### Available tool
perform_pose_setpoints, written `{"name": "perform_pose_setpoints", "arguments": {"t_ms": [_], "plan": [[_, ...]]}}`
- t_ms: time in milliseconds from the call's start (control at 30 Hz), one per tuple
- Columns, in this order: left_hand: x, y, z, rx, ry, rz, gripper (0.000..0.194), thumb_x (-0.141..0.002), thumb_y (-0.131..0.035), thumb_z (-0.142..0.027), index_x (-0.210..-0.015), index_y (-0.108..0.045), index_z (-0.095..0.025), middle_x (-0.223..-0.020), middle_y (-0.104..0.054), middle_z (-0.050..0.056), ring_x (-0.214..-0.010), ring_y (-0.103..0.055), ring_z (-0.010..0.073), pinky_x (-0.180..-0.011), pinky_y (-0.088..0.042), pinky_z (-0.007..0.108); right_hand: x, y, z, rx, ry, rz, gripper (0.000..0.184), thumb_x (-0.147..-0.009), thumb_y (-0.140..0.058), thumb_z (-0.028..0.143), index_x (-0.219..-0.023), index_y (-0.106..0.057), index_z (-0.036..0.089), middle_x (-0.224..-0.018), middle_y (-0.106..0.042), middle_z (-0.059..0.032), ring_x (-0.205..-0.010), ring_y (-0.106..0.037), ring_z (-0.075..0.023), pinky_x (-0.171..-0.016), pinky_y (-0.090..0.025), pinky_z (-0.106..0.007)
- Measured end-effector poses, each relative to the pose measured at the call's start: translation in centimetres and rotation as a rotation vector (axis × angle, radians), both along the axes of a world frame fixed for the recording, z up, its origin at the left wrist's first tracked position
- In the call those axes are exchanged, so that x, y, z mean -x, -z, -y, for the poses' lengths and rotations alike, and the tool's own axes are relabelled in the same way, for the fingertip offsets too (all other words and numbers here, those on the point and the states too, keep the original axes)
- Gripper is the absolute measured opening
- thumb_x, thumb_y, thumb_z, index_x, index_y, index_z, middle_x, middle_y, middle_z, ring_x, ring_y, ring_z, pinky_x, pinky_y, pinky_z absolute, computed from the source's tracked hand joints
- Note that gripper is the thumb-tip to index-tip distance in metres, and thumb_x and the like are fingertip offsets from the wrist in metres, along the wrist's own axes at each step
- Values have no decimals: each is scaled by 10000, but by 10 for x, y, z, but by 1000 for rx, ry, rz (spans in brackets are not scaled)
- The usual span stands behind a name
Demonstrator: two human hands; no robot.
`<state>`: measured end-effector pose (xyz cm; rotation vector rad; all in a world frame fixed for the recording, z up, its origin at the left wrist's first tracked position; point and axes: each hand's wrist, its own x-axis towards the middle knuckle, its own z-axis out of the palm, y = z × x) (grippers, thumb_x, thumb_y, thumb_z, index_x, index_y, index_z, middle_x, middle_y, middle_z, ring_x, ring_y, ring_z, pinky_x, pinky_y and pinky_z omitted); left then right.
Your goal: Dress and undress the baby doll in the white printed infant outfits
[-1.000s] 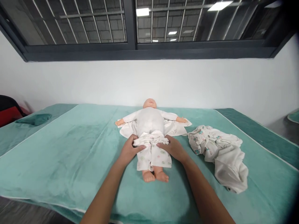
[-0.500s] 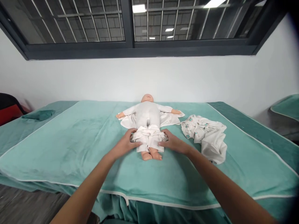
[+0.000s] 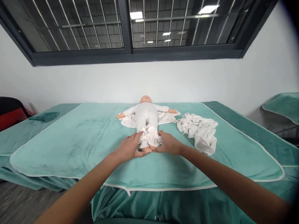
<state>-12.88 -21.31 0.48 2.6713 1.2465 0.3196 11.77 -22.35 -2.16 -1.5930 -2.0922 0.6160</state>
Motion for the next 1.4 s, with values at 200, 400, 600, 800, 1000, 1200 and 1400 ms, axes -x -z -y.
{"name": "perform_pose_setpoints", "arguments": {"t_ms": [200, 400, 600, 800, 1000, 1200, 1400], "plan": [[-1, -14, 1, -67, -4, -138, 650, -829, -569, -594, -1344, -463, -212, -1004, -690, 97, -929, -637, 324, -811, -451, 390, -9, -26, -9, 12, -39, 83, 367, -749, -657, 357, -1031, -480, 202, -966, -644, -72, -862, -596, -238, -701, -404, -299], [3, -9, 1, -83, 27, -168, 550, -853, -573, -516, -1309, -499, -218, -971, -703, 90, -927, -634, 314, -805, -451, 378, -6, -31, 8, 146, -218, 105, 1031, -552, -837, 561, -1361, -342, 156, -1329, -529, -184, -1179, -538, -356, -936, -413, -404], [3, 14, 8, -63, 58, -19, 417, -845, -576, -322, -1248, -544, -220, -1102, -697, 84, -1013, -624, 288, -987, -395, 436, 18, 0, 25, -164, -10, 148, 582, -780, -697, 464, -1219, -461, 164, -1135, -649, -125, -1072, -601, -299, -916, -398, -373], [10, -4, 16, 372, -25, 302, 422, -726, -565, -211, -1144, -607, -249, -1020, -704, -2, -898, -643, 243, -774, -489, 326, 26, -20, 28, -149, -109, 488, 308, -826, -609, 393, -1042, -530, 188, -889, -700, -119, -837, -637, -302, -737, -395, -352], [27, -61, 1, 901, 32, 465, 440, -713, -708, -306, -1137, -639, -207, -1113, -693, 28, -1058, -634, 260, -847, -515, 321, 22, -103, 5, 133, -437, 221, 302, -742, -689, 489, -843, -581, 225, -882, -682, -32, -808, -614, -229, -624, -372, -276], [42, -130, -22, 1174, 204, 138, 527, -673, -805, -353, -1178, -683, -259, -1161, -706, 46, -1115, -625, 278, -904, -522, 341, 22, -164, -2, 619, -624, -21, 364, -733, -718, 563, -860, -664, 225, -887, -655, -1, -815, -592, -186, -670, -416, -271], [32, -167, -20, 1192, 272, -201, 427, -705, -779, -368, -1122, -722, -290, -1075, -739, 25, -1105, -638, 279, -909, -521, 333, 34, -182, 1, 676, -701, 138, 463, -754, -658, 662, -677, -570, 215, -662, -492, 36, -627, -437, -129, -576, -329, -267]]}}
